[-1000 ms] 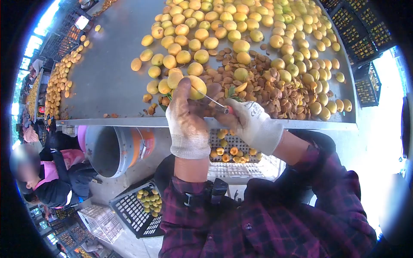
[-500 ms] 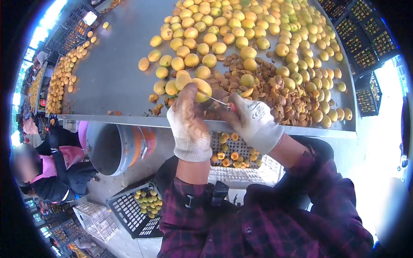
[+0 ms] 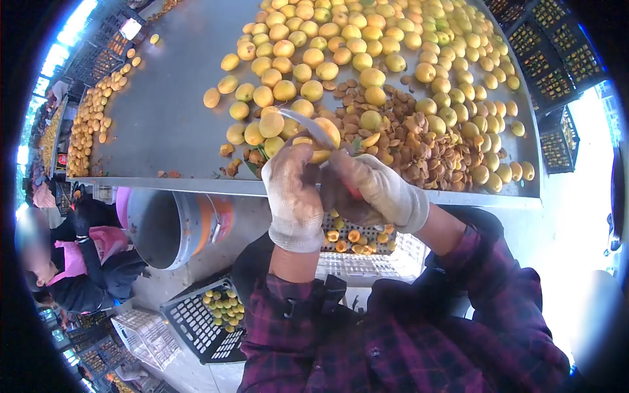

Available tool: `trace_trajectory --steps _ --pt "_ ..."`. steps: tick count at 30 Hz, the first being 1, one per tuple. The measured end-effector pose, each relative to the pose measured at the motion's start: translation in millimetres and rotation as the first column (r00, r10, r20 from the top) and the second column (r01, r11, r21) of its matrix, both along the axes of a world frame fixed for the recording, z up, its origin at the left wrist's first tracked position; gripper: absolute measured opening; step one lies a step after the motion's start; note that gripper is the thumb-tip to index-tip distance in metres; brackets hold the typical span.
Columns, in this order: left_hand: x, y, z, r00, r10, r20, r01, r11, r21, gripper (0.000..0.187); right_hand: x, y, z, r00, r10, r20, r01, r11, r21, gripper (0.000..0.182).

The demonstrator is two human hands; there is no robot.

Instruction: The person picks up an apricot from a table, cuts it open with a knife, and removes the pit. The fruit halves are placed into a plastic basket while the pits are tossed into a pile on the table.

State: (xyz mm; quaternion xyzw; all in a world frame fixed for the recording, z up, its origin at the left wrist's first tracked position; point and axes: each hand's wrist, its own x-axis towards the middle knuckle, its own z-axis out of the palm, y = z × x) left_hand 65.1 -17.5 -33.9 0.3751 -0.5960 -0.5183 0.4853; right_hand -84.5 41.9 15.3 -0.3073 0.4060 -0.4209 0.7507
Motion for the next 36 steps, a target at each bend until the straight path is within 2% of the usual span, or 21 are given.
trace_trajectory --steps 1,2,4,6,9,10,11,13,17,20,21,23,24,27,28,29,31,33,34,35,36 --pt "1 0 -5 0.997 0.002 -0.075 0.011 0.986 0.169 0.018 -4 -1 -1 1.0 0.0 -0.004 0.0 1.0 -0.003 0.059" --pt "0 2 -10 0.997 0.003 -0.079 0.01 0.986 0.166 0.018 -9 -2 -3 0.997 0.054 0.051 -0.055 0.998 0.034 0.058" --pt "-10 3 17 0.916 0.145 -0.375 0.041 0.894 0.446 0.021 -13 -2 3 0.988 0.119 0.101 -0.126 0.99 0.063 0.057" --pt "-5 -2 25 0.887 0.178 -0.426 0.053 0.877 0.477 0.02 -12 0 18 0.951 0.094 -0.296 -0.079 0.995 0.062 0.05" --pt "0 -10 26 0.85 0.212 -0.482 0.065 0.866 0.496 0.024 -34 -2 27 0.866 0.077 -0.494 -0.099 0.995 -0.019 0.042" --pt "-1 -10 27 0.9 0.188 -0.394 0.041 0.862 0.505 0.027 -34 -2 34 0.922 -0.117 -0.368 0.077 0.99 -0.121 0.037" --pt "-5 -8 29 0.941 0.156 -0.299 0.022 0.857 0.515 0.03 -38 -3 44 0.844 -0.183 -0.504 0.204 0.979 -0.014 0.037" --pt "-15 4 39 0.978 0.064 -0.2 0.038 0.883 0.467 0.036 -27 -10 28 0.801 -0.421 -0.426 0.303 0.899 -0.317 0.035" --pt "-24 20 42 0.991 -0.103 -0.085 0.128 0.915 0.383 0.045 -20 -12 14 0.697 -0.365 -0.617 0.171 0.921 -0.351 0.033" --pt "-19 21 41 0.979 -0.168 -0.114 0.196 0.924 0.327 0.049 -24 -8 3 0.846 -0.366 -0.387 0.383 0.923 -0.036 0.031" --pt "-17 22 40 0.977 -0.176 -0.116 0.205 0.921 0.33 0.049 -30 -6 0 0.843 -0.372 -0.389 0.391 0.92 -0.033 0.031" --pt "-14 21 39 0.948 -0.264 -0.177 0.307 0.905 0.294 0.057 -41 2 -3 0.934 -0.302 -0.19 0.316 0.947 0.049 0.029" --pt "-16 19 39 0.941 -0.285 -0.183 0.325 0.912 0.249 0.061 -35 2 8 0.917 -0.368 -0.152 0.389 0.909 0.15 0.03" --pt "-7 24 55 0.858 -0.434 -0.275 0.512 0.76 0.4 0.064 -49 8 -7 0.879 -0.393 -0.271 0.403 0.915 -0.021 0.029" --pt "8 15 51 0.768 -0.621 -0.155 0.615 0.65 0.446 0.067 -44 10 17 0.868 -0.484 -0.108 0.493 0.866 0.081 0.029" --pt "9 15 45 0.765 -0.624 -0.158 0.62 0.646 0.445 0.067 -47 13 23 0.866 -0.488 -0.111 0.498 0.864 0.081 0.029" --pt "3 16 45 0.683 -0.711 0.17 0.7 0.703 0.126 0.071 -55 20 28 0.878 -0.398 -0.265 0.414 0.91 0.005 0.028" --pt "-4 28 49 0.747 -0.639 0.186 0.599 0.767 0.229 0.071 -53 23 24 0.898 -0.37 -0.236 0.378 0.926 -0.011 0.027" --pt "-12 32 48 0.818 -0.538 -0.203 0.574 0.753 0.322 0.068 -49 23 21 0.919 -0.336 -0.205 0.337 0.941 -0.033 0.028" --pt "-19 36 47 0.777 -0.318 -0.543 0.573 0.713 0.403 0.065 -45 22 18 0.938 -0.3 -0.175 0.294 0.954 -0.06 0.029" --pt "-23 38 40 0.868 -0.317 -0.382 0.454 0.817 0.355 0.062 -35 23 17 0.924 -0.339 -0.179 0.33 0.941 -0.08 0.029"
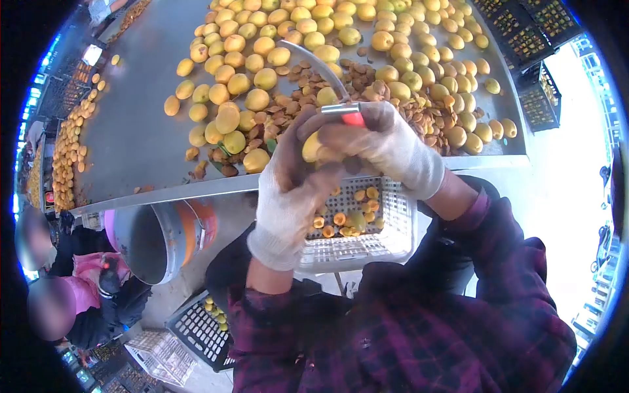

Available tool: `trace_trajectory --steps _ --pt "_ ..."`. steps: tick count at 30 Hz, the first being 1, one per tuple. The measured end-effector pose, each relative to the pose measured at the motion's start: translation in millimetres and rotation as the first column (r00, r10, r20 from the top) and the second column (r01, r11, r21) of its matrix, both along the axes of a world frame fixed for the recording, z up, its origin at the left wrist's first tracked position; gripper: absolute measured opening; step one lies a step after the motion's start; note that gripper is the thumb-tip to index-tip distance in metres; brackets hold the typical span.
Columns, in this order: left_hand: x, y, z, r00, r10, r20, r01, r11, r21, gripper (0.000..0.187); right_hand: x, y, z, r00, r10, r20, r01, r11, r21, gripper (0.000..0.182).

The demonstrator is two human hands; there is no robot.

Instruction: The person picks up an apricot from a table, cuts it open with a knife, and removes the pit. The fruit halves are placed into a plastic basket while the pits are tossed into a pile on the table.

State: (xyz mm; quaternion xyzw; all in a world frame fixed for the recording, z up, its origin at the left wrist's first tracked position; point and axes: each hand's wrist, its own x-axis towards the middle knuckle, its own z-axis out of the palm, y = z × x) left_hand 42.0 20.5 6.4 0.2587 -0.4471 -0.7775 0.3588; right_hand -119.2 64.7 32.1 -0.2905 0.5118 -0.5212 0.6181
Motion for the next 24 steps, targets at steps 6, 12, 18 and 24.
trace_trajectory --steps 6,12,18,24 --pt "-9 -9 -4 0.993 0.119 0.02 -0.12 0.962 0.246 0.049 -2 -14 3 0.935 -0.282 -0.217 0.241 0.95 -0.196 0.02" --pt "-16 -1 4 0.996 0.002 0.092 -0.029 0.954 0.298 0.039 -8 -23 10 0.944 -0.257 0.208 0.329 0.796 -0.508 0.046" --pt "-13 -2 4 0.989 -0.024 0.143 -0.016 0.961 0.276 0.04 3 -25 6 0.95 -0.312 -0.032 0.231 0.765 -0.601 0.06" --pt "-8 -4 3 0.977 -0.064 0.204 0.019 0.976 0.218 0.037 14 -25 -10 0.948 -0.317 -0.016 0.253 0.785 -0.566 0.056"
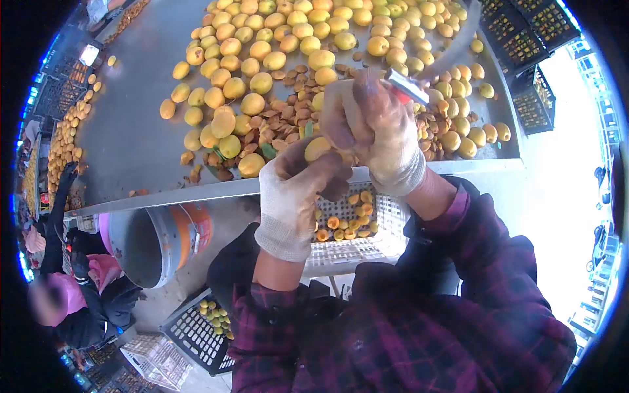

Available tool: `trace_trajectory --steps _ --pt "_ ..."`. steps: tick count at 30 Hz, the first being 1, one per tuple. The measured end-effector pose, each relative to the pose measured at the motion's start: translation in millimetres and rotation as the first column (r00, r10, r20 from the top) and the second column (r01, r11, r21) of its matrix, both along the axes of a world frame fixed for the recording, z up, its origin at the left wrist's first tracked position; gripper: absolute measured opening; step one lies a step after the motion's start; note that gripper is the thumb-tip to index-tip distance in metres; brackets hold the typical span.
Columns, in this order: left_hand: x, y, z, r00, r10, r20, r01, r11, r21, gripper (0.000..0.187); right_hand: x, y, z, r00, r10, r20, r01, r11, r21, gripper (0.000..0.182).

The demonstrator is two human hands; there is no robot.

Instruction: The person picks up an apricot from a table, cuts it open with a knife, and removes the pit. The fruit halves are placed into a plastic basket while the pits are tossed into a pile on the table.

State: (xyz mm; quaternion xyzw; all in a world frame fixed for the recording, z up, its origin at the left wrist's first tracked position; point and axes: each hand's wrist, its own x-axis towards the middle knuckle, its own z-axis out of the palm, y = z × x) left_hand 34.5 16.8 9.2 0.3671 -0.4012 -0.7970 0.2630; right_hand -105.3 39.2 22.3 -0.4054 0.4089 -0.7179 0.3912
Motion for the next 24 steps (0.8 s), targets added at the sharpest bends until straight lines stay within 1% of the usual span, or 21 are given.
trace_trajectory --steps 1,3,4,5,7,8,9,10,11,12,13,15,16,17,18,19,20,21,23,24 --pt "1 0 -1 1.0 0.0 0.002 0.0 1.0 0.002 0.037 0 -1 0 1.0 0.0 0.002 0.0 1.0 0.002 0.056" --pt "1 0 -4 0.998 0.069 0.002 -0.069 0.998 0.007 0.037 -3 -4 3 0.969 0.07 0.238 -0.086 0.995 0.059 0.056" --pt "0 -1 -4 0.997 0.071 0.004 -0.071 0.997 0.008 0.037 -5 -9 -3 0.93 0.083 0.357 -0.116 0.99 0.074 0.055" --pt "-1 -2 -4 0.995 0.101 -0.014 -0.101 0.995 0.022 0.038 -1 -10 -5 0.929 0.083 0.36 -0.118 0.99 0.074 0.055" --pt "-2 -5 -2 0.991 0.131 -0.027 -0.13 0.991 0.032 0.04 8 -13 -9 0.868 -0.005 0.497 -0.09 0.982 0.166 0.05" --pt "-3 -5 -1 0.992 0.122 -0.027 -0.123 0.992 -0.011 0.041 1 -15 -17 0.866 0.109 0.487 -0.15 0.987 0.048 0.046" --pt "-4 -4 0 0.993 0.112 -0.031 -0.114 0.992 -0.055 0.041 0 -17 -15 0.865 0.105 0.491 -0.146 0.988 0.047 0.046" --pt "-4 -5 0 0.994 0.108 -0.029 -0.11 0.992 -0.057 0.041 -2 -18 -10 0.834 0.052 0.55 -0.139 0.983 0.118 0.045" --pt "-3 -6 1 0.998 0.054 0.04 -0.049 0.992 -0.12 0.043 -4 -19 -8 0.798 -0.007 0.603 -0.135 0.972 0.19 0.045" --pt "-3 -6 0 0.994 0.002 0.113 0.018 0.984 -0.176 0.044 -7 -21 -8 0.781 0.0 0.625 -0.161 0.966 0.201 0.047" --pt "-3 -5 -1 0.993 -0.007 0.119 0.027 0.984 -0.174 0.044 -7 -19 -10 0.777 -0.008 0.629 -0.154 0.967 0.202 0.047" --pt "-3 -4 -6 0.967 -0.017 0.253 0.112 0.924 -0.366 0.043 -7 -16 -10 0.861 0.043 0.506 -0.165 0.966 0.199 0.042" --pt "-5 -3 -7 0.965 -0.028 0.259 0.123 0.924 -0.361 0.043 -8 -12 -5 0.882 -0.019 0.472 -0.146 0.94 0.309 0.038" --pt "-7 -2 -7 0.956 -0.006 0.294 0.124 0.914 -0.386 0.039 -6 -9 2 0.879 -0.026 0.475 -0.141 0.94 0.311 0.038" --pt "-8 -2 -8 0.946 0.02 0.325 0.122 0.903 -0.412 0.036 -3 -7 11 0.946 -0.007 0.323 -0.105 0.939 0.329 0.039" --pt "-9 -2 -7 0.945 0.019 0.325 0.123 0.903 -0.412 0.036 0 -5 15 0.987 0.014 0.16 -0.068 0.938 0.339 0.041" --pt "-8 -2 -6 0.951 0.007 0.31 0.114 0.921 -0.372 0.032 0 -4 9 0.99 0.065 0.129 -0.094 0.967 0.236 0.045" --pt "-8 -2 -5 0.956 -0.002 0.294 0.104 0.938 -0.332 0.028 -1 -4 6 0.99 0.065 0.129 -0.095 0.967 0.237 0.045" --pt "-9 -1 -12 0.956 -0.028 0.293 0.127 0.937 -0.326 0.027 -4 -7 3 0.984 0.174 0.043 -0.179 0.935 0.306 0.046" --pt "-9 0 -16 0.955 -0.054 0.293 0.152 0.935 -0.321 0.026 -3 -9 5 0.985 0.171 0.012 -0.162 0.909 0.385 0.048"
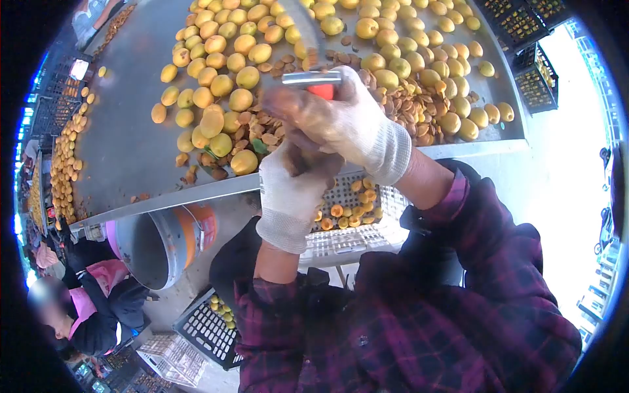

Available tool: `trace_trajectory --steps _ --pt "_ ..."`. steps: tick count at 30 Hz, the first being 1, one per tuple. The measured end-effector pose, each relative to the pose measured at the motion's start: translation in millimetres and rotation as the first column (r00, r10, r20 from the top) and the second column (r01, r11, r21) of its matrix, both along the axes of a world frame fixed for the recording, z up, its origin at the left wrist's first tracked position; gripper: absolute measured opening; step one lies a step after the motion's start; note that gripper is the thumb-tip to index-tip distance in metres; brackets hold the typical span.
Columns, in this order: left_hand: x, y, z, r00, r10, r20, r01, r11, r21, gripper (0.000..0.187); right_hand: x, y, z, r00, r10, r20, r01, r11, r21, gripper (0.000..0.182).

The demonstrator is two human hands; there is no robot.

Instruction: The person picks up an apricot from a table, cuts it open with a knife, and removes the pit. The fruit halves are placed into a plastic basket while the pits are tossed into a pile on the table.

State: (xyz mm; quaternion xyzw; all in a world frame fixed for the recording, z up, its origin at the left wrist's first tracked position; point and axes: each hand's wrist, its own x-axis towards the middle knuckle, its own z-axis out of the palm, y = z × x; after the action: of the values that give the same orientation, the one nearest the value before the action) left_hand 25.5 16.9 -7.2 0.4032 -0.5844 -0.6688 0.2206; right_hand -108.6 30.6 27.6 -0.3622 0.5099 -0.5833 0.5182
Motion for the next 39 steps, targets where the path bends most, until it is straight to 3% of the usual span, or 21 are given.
trace_trajectory --steps 1,3,4,6,7,9,11,12,13,15,16,17,20,29,31,33,34,35,37,39 --pt "-1 1 -3 1.0 -0.003 0.002 0.003 1.0 0.001 0.026 -1 -1 2 1.0 -0.003 0.002 0.003 1.0 0.001 0.048" --pt "-2 3 -5 0.999 -0.038 0.031 0.043 0.983 -0.179 0.027 -4 -4 3 0.985 -0.005 0.172 -0.001 0.999 0.034 0.045" --pt "-3 3 -4 0.998 -0.045 0.036 0.051 0.983 -0.176 0.027 -7 -7 -1 0.952 -0.028 0.306 0.019 0.999 0.031 0.039" --pt "-5 3 2 0.988 -0.014 0.152 0.078 0.902 -0.424 0.039 -6 -7 -4 0.943 -0.062 0.327 0.051 0.998 0.041 0.037" --pt "-5 3 0 0.988 -0.014 0.153 0.079 0.902 -0.424 0.039 -6 -7 -4 0.936 -0.085 0.341 0.073 0.996 0.048 0.035" --pt "-5 3 -7 0.978 0.019 0.206 0.088 0.865 -0.495 0.043 -2 -5 -3 0.942 -0.076 0.326 0.074 0.997 0.018 0.036" --pt "-5 5 -16 0.974 0.069 0.214 0.058 0.842 -0.537 0.038 11 -8 -5 0.969 -0.237 0.072 0.233 0.971 0.061 0.036" --pt "-5 4 -18 0.968 0.119 0.219 0.031 0.813 -0.581 0.033 10 -7 -3 0.988 -0.152 -0.016 0.152 0.987 -0.046 0.035" --pt "-6 2 -18 0.968 0.122 0.221 0.031 0.812 -0.583 0.033 9 -6 -1 0.989 -0.15 -0.013 0.15 0.988 -0.048 0.035" --pt "-7 -1 -18 0.989 0.144 0.033 -0.105 0.845 -0.524 0.038 9 -4 7 0.943 -0.251 0.219 0.275 0.957 -0.09 0.031" --pt "-5 -3 -7 0.989 0.148 0.025 -0.144 0.982 -0.121 0.042 13 -13 -5 0.781 -0.418 0.464 0.493 0.869 -0.046 0.029" --pt "-6 -3 -3 0.988 0.154 0.022 -0.15 0.981 -0.126 0.042 -5 -14 -17 0.824 -0.257 0.505 0.373 0.917 -0.142 0.037" --pt "-8 -1 0 0.979 0.179 -0.094 -0.164 0.975 0.151 0.041 -11 -12 -14 0.853 -0.184 0.488 0.284 0.949 -0.139 0.047" --pt "-10 -2 -12 0.957 0.27 -0.106 -0.252 0.955 0.158 0.043 5 -17 -25 0.868 -0.29 0.403 0.36 0.927 -0.108 0.049" --pt "-5 -4 -9 0.965 0.242 -0.102 -0.221 0.958 0.183 0.046 13 -15 -15 0.915 -0.302 0.268 0.343 0.931 -0.123 0.051" --pt "-3 -6 -11 0.972 0.216 -0.095 -0.193 0.959 0.208 0.049 11 -16 -14 0.878 -0.334 0.343 0.37 0.928 -0.044 0.051" --pt "-5 -6 -17 0.985 0.172 -0.014 -0.173 0.978 -0.117 0.046 6 -17 -19 0.855 -0.311 0.416 0.327 0.944 0.034 0.051" --pt "-6 -6 -20 0.985 0.153 0.08 -0.104 0.898 -0.427 0.043 3 -19 -24 0.822 -0.294 0.488 0.277 0.955 0.108 0.051" --pt "-8 -2 -15 0.983 0.14 0.122 -0.056 0.848 -0.527 0.042 5 -22 -27 0.82 -0.315 0.479 0.295 0.948 0.119 0.05" --pt "-9 -1 -16 0.978 0.126 0.165 0.002 0.788 -0.616 0.041 4 -25 -25 0.813 -0.453 0.366 0.365 0.886 0.286 0.048"
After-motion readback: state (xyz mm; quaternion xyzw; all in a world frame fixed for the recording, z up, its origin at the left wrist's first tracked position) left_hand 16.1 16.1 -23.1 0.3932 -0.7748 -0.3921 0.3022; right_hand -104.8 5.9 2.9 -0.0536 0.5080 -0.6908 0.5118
